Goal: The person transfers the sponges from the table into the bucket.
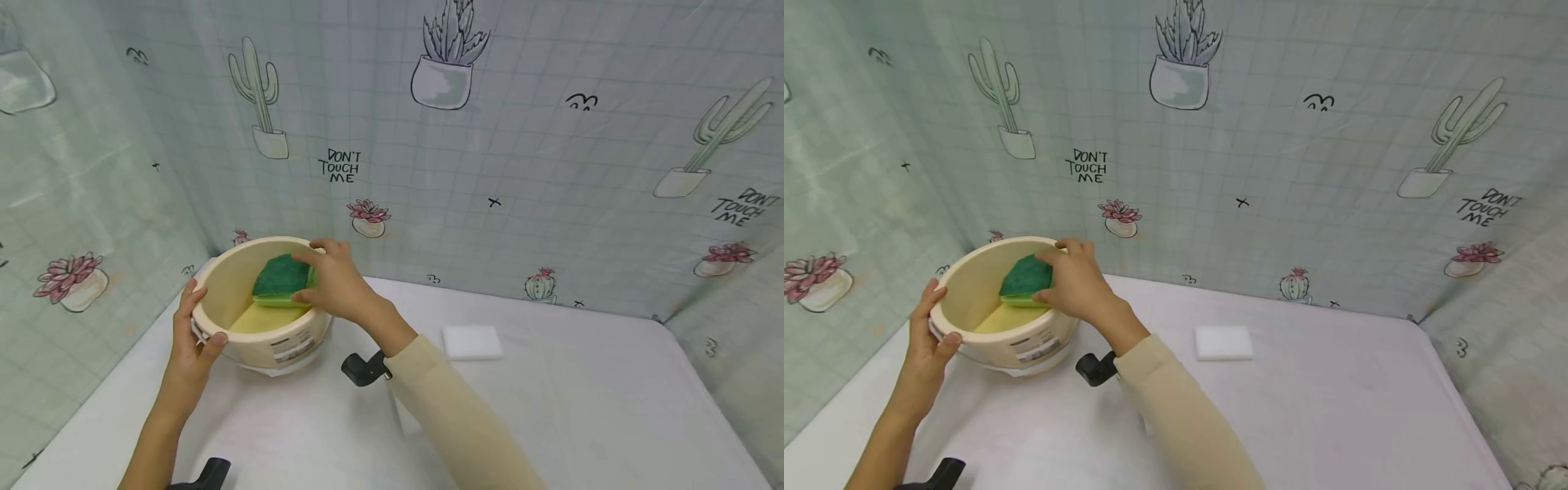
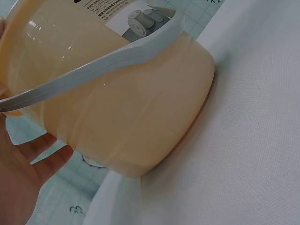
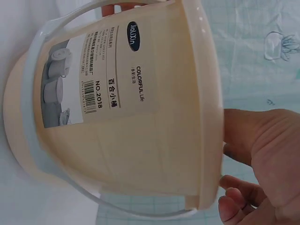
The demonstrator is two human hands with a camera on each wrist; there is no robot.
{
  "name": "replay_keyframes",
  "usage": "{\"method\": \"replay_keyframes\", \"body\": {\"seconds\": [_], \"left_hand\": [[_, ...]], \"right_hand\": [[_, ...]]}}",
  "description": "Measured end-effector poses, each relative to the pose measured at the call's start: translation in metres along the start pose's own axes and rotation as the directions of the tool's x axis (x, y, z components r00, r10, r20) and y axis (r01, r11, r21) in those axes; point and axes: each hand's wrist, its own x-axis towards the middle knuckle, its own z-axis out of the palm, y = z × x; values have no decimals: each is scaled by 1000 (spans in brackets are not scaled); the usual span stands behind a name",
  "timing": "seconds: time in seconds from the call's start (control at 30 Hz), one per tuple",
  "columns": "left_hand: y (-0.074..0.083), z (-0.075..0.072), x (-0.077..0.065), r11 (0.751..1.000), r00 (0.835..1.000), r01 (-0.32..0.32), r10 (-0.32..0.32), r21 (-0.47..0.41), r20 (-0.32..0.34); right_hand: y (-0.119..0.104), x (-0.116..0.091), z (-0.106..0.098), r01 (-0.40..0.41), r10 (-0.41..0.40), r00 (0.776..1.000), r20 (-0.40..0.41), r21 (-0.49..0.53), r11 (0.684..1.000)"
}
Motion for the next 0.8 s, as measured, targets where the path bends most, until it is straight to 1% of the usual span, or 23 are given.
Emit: {"method": "replay_keyframes", "body": {"seconds": [0.03, 0.1, 0.27, 0.4, 0.5, 0.63, 0.8], "left_hand": [[0, 0, 1, 1000, 1000, -3, 3, -5, -1], [0, 0, 1, 1000, 1000, -12, 12, 17, -1], [-2, 1, 1, 999, 1000, -28, 28, 15, -4], [-1, 1, 0, 1000, 1000, -19, 19, -7, -13], [-1, 1, 0, 999, 1000, -23, 23, -24, -12], [-1, 1, 1, 998, 999, -36, 36, -60, -3], [0, 2, 1, 998, 999, -35, 35, -59, 0]], "right_hand": [[2, -3, -2, 0, 1, 1000, -11, 19, 1000], [6, -11, -6, 9, -8, 1000, -30, 52, 999], [21, -35, -18, 47, -37, 996, -80, 133, 990], [33, -51, -28, 45, -21, 992, -120, 199, 979], [43, -64, -34, 42, -8, 989, -147, 229, 973], [57, -83, -34, 38, 6, 985, -172, 250, 968], [75, -109, -29, 28, 18, 984, -176, 255, 967]]}}
